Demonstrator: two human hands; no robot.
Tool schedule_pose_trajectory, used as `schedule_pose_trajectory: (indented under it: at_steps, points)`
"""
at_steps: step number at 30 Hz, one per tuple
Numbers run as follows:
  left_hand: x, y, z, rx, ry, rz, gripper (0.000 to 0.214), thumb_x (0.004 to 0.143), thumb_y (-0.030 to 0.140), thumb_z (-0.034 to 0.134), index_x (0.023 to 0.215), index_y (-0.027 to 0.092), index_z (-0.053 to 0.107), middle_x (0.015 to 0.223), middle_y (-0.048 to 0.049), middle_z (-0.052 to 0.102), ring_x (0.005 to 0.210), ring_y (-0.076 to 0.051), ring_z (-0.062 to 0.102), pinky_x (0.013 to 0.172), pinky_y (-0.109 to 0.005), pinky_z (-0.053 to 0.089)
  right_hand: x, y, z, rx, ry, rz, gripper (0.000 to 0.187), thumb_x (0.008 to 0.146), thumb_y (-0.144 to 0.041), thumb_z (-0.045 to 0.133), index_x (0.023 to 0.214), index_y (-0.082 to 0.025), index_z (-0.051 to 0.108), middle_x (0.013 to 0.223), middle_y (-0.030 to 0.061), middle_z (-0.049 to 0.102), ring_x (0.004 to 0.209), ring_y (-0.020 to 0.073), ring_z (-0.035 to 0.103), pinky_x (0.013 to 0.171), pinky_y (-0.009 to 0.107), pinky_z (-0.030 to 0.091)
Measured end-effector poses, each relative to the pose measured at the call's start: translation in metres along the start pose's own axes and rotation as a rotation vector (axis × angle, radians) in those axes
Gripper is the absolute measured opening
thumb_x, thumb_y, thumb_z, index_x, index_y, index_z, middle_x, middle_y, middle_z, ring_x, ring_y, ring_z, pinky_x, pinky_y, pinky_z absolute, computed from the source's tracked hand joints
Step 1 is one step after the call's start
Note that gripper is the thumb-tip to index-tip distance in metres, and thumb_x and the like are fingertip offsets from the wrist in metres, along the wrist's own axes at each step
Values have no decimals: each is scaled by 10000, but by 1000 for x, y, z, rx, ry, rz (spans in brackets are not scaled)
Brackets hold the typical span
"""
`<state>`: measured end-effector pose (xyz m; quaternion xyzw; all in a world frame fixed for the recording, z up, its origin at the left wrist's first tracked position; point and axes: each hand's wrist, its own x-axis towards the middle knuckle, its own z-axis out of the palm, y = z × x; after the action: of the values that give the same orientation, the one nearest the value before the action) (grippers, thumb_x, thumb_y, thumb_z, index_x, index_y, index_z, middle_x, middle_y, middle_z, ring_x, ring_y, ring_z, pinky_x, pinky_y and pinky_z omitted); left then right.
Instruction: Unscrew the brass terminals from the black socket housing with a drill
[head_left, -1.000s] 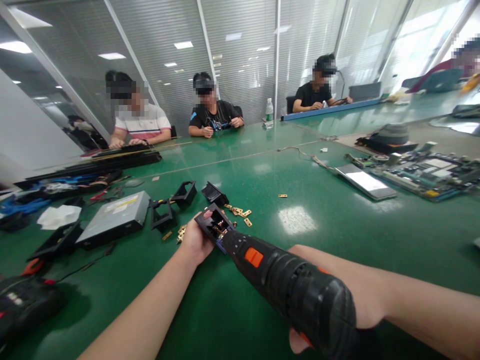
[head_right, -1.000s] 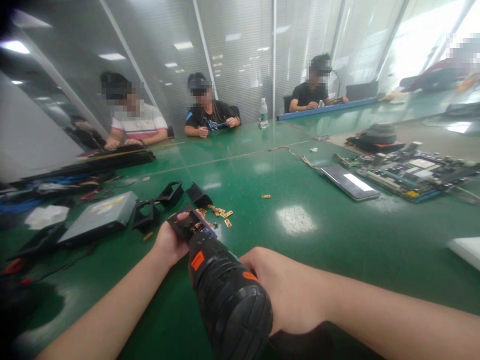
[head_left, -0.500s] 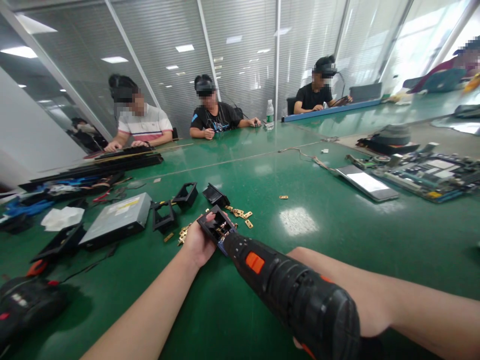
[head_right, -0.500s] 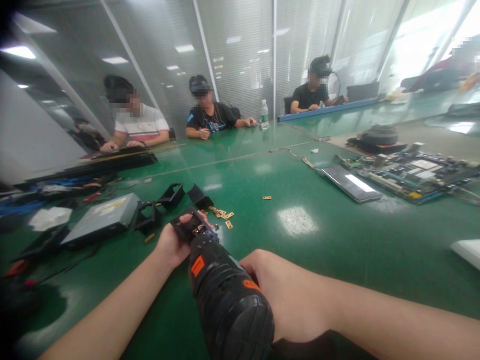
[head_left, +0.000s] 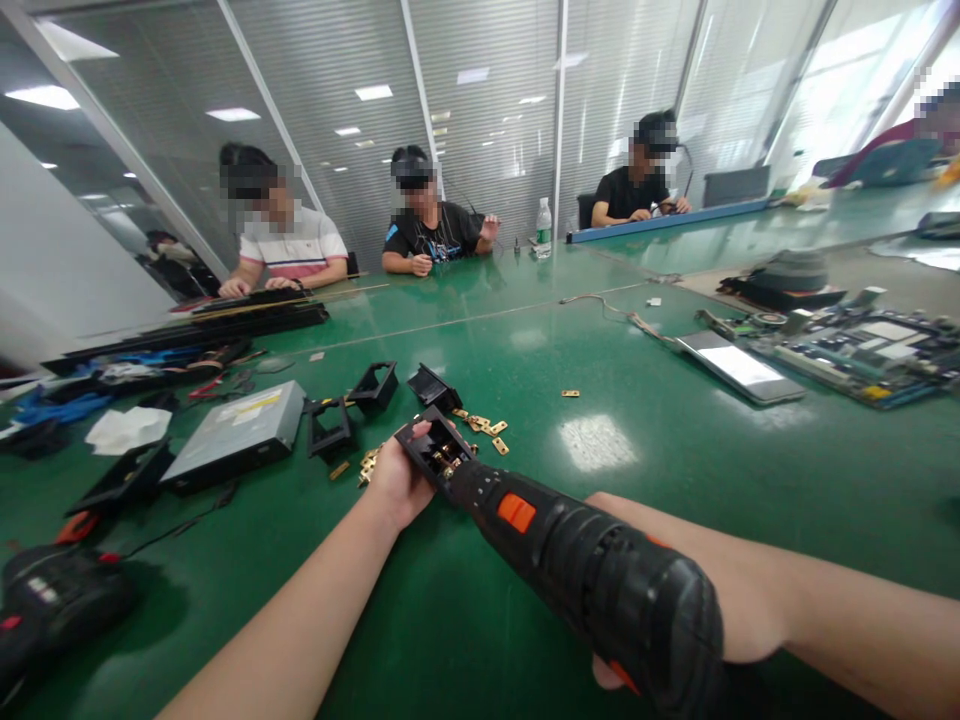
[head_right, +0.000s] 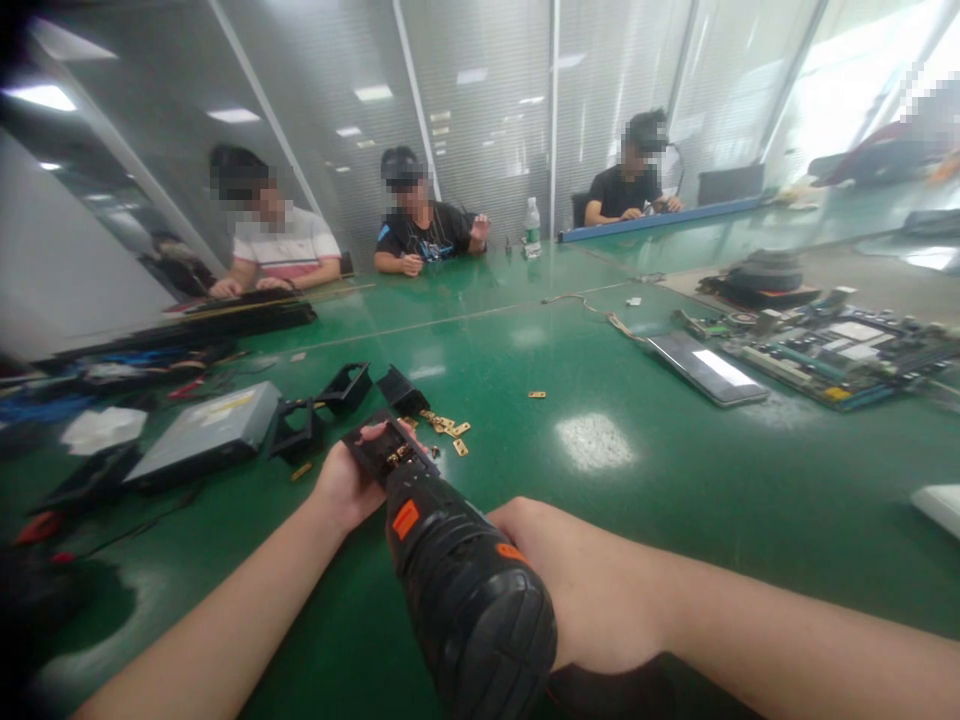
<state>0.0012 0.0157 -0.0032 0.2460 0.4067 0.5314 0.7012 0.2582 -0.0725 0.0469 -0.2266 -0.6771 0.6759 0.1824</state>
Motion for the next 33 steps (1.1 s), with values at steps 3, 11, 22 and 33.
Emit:
schedule_pose_trajectory:
  at_steps: [3,11,22,33]
  points:
    - [0,0,-1,-5,-8,1,194,759,254,543,826,114,660,745,-122,683,724,-289,676,689,-454,559,0,-1,0,-13,-1,9,353,580,-202,801,763,-182,500,625,-66,476,562,93,446,497,188,366]
    - [0,-1,-3,23,-35,19,208,768,273,548,844,117,663,773,-136,689,752,-308,682,699,-473,558,-2,-4,-1,-228,-25,13,228,657,-241,729,756,-138,552,739,-6,529,701,131,461,582,224,414]
    - [-1,1,-1,48,-13,41,182,761,245,558,832,117,666,768,-133,689,746,-299,680,700,-473,563,3,17,-5,153,4,1,393,533,-268,853,811,-122,616,652,-38,532,587,96,506,541,198,408]
    - [-1,0,1,43,-2,45,183,762,241,545,816,107,657,761,-139,685,747,-304,680,692,-468,564,8,17,-12,158,-111,-4,343,559,-277,861,627,-106,572,592,6,623,558,133,611,527,194,484]
